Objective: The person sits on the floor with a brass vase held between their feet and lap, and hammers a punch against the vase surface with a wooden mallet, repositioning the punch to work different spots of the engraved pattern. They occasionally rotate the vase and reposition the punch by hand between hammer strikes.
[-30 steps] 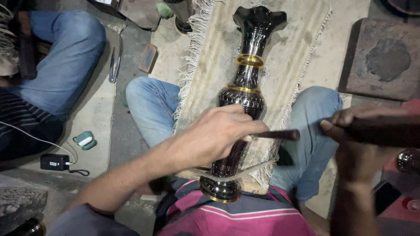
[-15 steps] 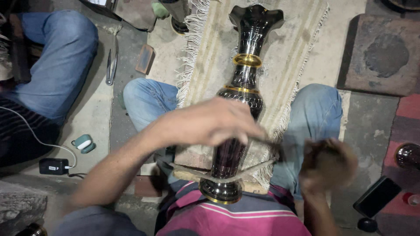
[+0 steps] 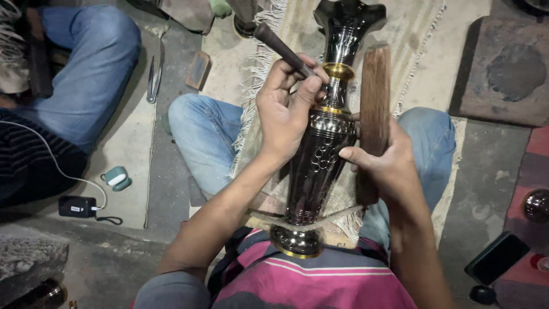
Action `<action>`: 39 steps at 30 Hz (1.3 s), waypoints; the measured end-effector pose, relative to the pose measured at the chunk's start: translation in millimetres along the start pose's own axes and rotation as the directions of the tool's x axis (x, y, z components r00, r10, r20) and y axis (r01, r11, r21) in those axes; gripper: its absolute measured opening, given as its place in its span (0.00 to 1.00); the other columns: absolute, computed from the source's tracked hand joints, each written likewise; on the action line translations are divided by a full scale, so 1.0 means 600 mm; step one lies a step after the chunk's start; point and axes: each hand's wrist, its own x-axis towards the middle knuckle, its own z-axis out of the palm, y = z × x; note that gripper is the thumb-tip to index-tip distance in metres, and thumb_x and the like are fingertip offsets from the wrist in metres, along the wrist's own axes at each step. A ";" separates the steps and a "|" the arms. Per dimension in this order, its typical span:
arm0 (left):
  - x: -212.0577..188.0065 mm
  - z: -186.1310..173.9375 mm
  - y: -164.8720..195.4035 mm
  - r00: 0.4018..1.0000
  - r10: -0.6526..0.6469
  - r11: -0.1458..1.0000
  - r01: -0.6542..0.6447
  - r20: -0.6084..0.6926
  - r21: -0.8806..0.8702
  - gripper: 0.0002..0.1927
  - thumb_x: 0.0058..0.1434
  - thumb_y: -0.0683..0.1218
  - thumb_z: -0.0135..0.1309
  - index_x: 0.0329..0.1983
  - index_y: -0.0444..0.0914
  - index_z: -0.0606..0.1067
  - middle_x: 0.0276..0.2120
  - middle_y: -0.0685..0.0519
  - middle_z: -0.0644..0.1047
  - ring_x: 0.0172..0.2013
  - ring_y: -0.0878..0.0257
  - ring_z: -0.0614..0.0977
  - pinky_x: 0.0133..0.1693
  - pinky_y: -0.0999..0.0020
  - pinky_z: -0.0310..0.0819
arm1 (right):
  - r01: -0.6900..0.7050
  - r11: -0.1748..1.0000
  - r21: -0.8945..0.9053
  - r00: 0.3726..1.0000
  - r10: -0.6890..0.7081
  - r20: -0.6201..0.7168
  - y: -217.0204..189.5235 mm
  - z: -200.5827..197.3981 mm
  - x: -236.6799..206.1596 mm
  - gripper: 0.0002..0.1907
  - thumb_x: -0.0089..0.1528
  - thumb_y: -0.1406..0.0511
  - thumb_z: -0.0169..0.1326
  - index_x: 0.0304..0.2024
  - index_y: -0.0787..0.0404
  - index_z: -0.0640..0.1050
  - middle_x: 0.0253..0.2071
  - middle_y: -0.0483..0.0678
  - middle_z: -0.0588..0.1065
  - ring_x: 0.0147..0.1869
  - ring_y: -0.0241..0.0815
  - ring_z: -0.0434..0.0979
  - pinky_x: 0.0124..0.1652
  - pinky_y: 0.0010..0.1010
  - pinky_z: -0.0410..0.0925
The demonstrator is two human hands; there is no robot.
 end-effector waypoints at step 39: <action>0.063 0.017 0.127 0.089 -0.164 0.900 -0.393 0.982 0.186 0.20 0.62 0.38 0.51 0.58 0.39 0.76 0.25 0.46 0.78 0.28 0.52 0.82 0.30 0.57 0.72 | 0.070 0.689 -0.722 0.670 -0.569 -0.478 0.109 -0.113 -0.172 0.25 0.65 0.67 0.64 0.58 0.72 0.68 0.52 0.51 0.70 0.52 0.42 0.72 0.54 0.31 0.69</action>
